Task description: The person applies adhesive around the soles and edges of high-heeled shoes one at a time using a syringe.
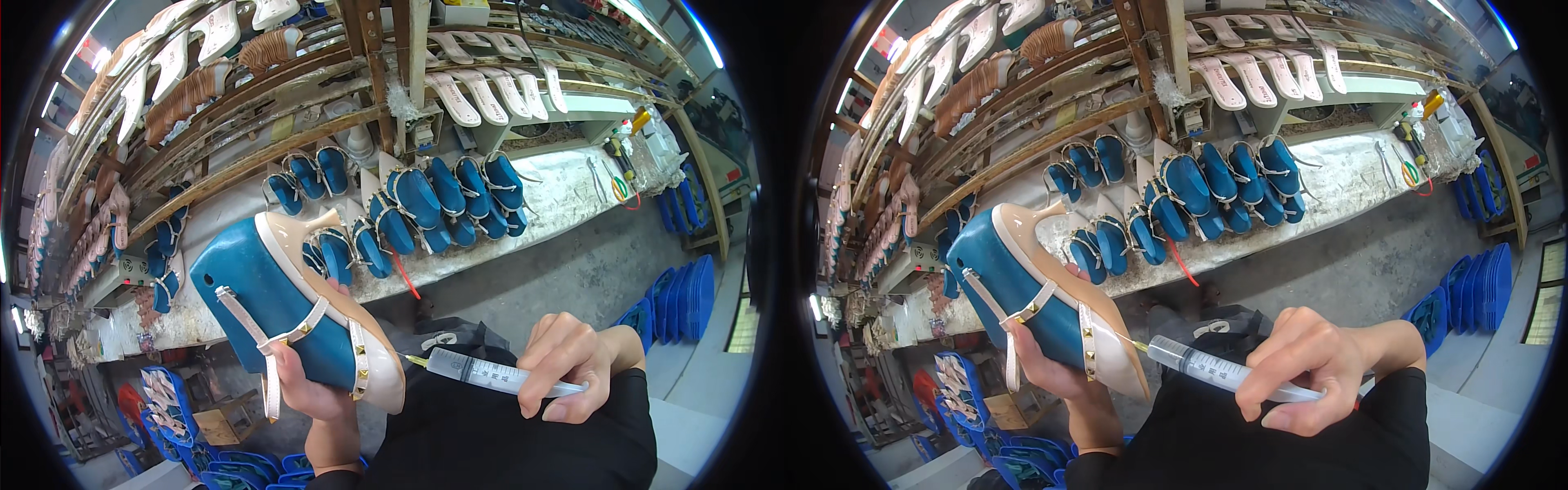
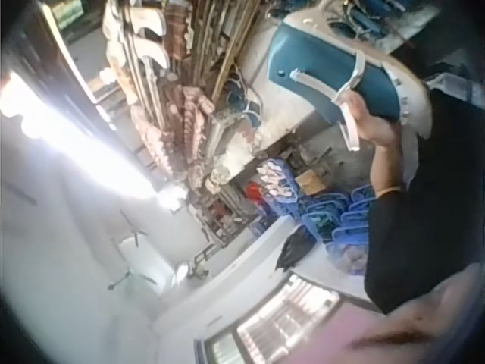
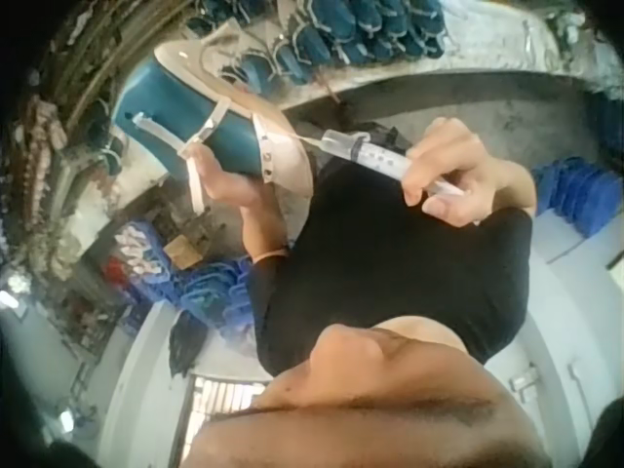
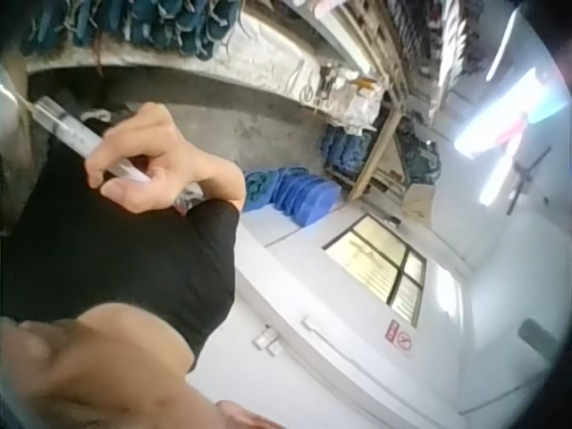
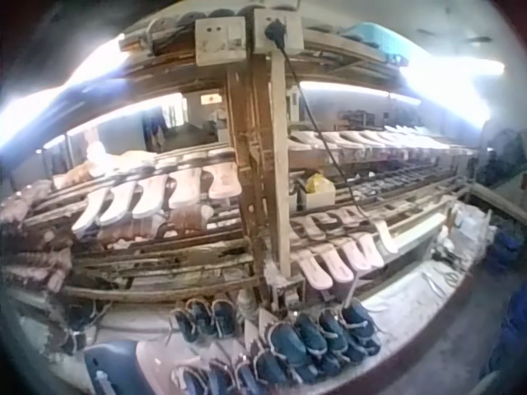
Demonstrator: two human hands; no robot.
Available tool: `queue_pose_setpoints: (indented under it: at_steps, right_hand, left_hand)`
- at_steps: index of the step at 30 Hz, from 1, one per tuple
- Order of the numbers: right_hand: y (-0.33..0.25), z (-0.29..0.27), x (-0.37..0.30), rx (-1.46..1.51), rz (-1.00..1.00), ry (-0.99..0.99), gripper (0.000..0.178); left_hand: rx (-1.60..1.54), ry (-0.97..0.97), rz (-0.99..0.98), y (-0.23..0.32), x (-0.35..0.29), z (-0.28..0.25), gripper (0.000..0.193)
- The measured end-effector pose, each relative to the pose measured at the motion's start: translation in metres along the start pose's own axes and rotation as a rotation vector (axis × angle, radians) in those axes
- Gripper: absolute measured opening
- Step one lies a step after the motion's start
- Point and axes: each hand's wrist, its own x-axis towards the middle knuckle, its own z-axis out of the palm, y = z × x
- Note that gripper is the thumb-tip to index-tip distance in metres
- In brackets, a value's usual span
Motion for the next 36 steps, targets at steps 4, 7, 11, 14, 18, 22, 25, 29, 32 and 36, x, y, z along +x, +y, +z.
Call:
queue_pose_setpoints:
  at_steps: [4,7,11,14,18,22,25,29,32,36]
  right_hand:
    - [0.0,0.001,0.0,0.003,-0.008,-0.007,0.019]
    - [0.0,0.002,0.001,0.001,-0.007,-0.009,0.018]
    - [0.001,0.003,0.003,0.001,-0.009,-0.015,0.018]
    - [0.002,0.004,0.003,-0.005,-0.012,-0.007,0.017]
    - [0.003,0.006,0.004,-0.009,-0.018,-0.007,0.017]
    - [0.005,0.006,0.005,-0.019,-0.02,-0.004,0.018]
    - [0.005,0.006,0.005,-0.023,-0.009,0.002,0.019]
    - [0.008,0.008,0.005,-0.011,-0.008,0.017,0.02]
    - [0.009,0.007,0.004,-0.021,-0.002,0.017,0.019]
    - [0.01,0.008,0.003,-0.026,0.015,0.017,0.02]
  left_hand:
    - [-0.011,0.001,0.019,0.0,0.001,-0.001,0.081]
    - [0.0,0.043,0.055,0.0,0.001,0.004,0.081]
    - [-0.018,0.076,0.11,-0.001,0.003,0.005,0.079]
    - [0.147,0.203,0.091,0.002,0.003,0.011,0.091]
    - [0.084,0.23,0.103,0.002,0.005,0.011,0.086]
    - [0.053,0.291,0.121,0.002,0.008,0.019,0.078]
    - [0.005,0.281,0.12,0.0,0.012,0.011,0.072]
    - [-0.108,0.237,0.095,-0.001,0.017,0.01,0.066]
    - [-0.158,0.214,0.099,-0.002,0.021,0.009,0.06]
    - [-0.155,0.204,0.102,-0.001,0.023,0.007,0.054]
